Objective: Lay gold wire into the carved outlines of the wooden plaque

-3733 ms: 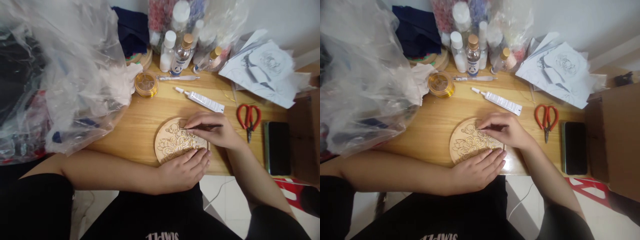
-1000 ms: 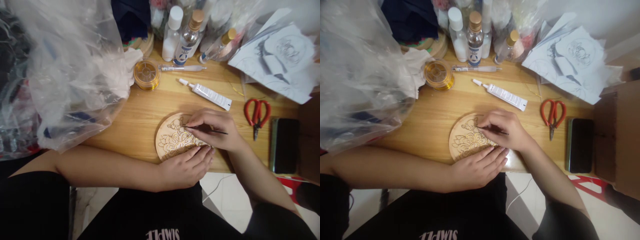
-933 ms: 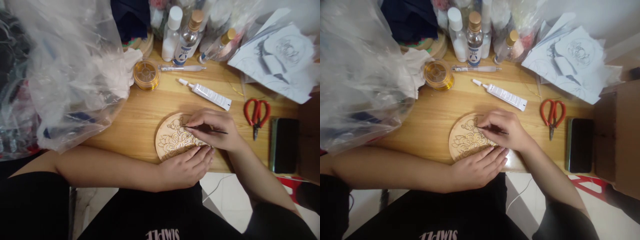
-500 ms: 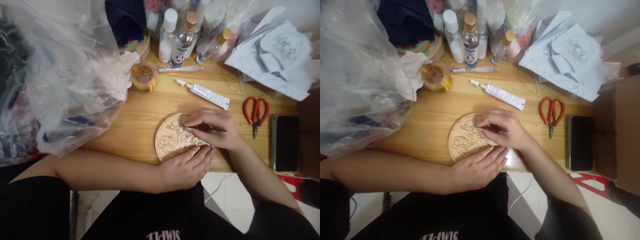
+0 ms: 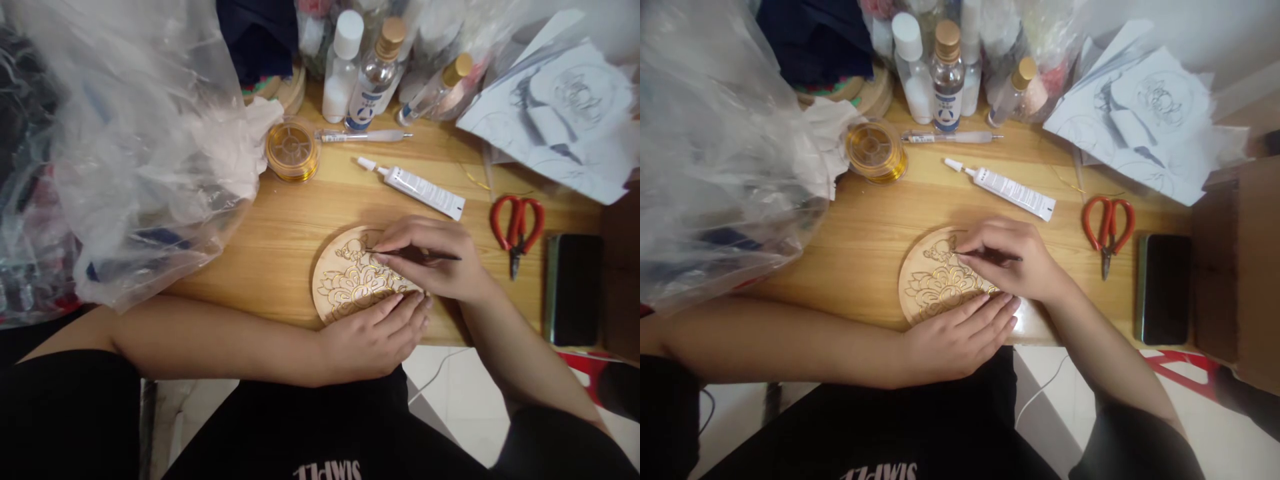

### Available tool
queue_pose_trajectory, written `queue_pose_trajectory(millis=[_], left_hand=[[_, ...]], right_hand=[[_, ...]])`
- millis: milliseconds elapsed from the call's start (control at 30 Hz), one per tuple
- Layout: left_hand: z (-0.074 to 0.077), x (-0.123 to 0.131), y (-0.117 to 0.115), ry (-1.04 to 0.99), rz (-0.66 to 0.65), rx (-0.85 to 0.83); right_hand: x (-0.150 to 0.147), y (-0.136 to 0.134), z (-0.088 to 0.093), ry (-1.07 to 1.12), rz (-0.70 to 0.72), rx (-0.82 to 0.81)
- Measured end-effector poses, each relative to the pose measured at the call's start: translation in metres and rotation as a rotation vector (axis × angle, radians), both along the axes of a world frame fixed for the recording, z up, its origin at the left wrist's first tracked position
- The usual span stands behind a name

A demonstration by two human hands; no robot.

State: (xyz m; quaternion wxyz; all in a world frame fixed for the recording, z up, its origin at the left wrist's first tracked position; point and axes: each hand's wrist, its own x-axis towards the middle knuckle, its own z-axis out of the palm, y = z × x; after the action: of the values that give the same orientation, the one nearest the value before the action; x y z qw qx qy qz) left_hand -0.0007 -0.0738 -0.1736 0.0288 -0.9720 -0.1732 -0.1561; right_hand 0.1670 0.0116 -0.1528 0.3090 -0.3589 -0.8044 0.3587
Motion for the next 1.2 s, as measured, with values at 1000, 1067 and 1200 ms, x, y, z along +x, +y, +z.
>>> queue_pose_trajectory(millis=[1000, 1067, 1200], left_hand=[[0.0004, -0.001, -0.0001, -0.002, -0.004, 0.007], [0.0003, -0.0011, -0.0003, -0.005, -0.001, 0.004], [0.0, -0.0008, -0.0004, -0.006, 0.002, 0.004]], right_hand=[[0.0033, 0.0027, 0.0023, 0.012, 0.067, -0.036], [0.0031, 0.0029, 0.0028, 0.014, 0.076, -0.037], [0.0024, 0.0032, 0.0046, 0.013, 0.107, -0.036]])
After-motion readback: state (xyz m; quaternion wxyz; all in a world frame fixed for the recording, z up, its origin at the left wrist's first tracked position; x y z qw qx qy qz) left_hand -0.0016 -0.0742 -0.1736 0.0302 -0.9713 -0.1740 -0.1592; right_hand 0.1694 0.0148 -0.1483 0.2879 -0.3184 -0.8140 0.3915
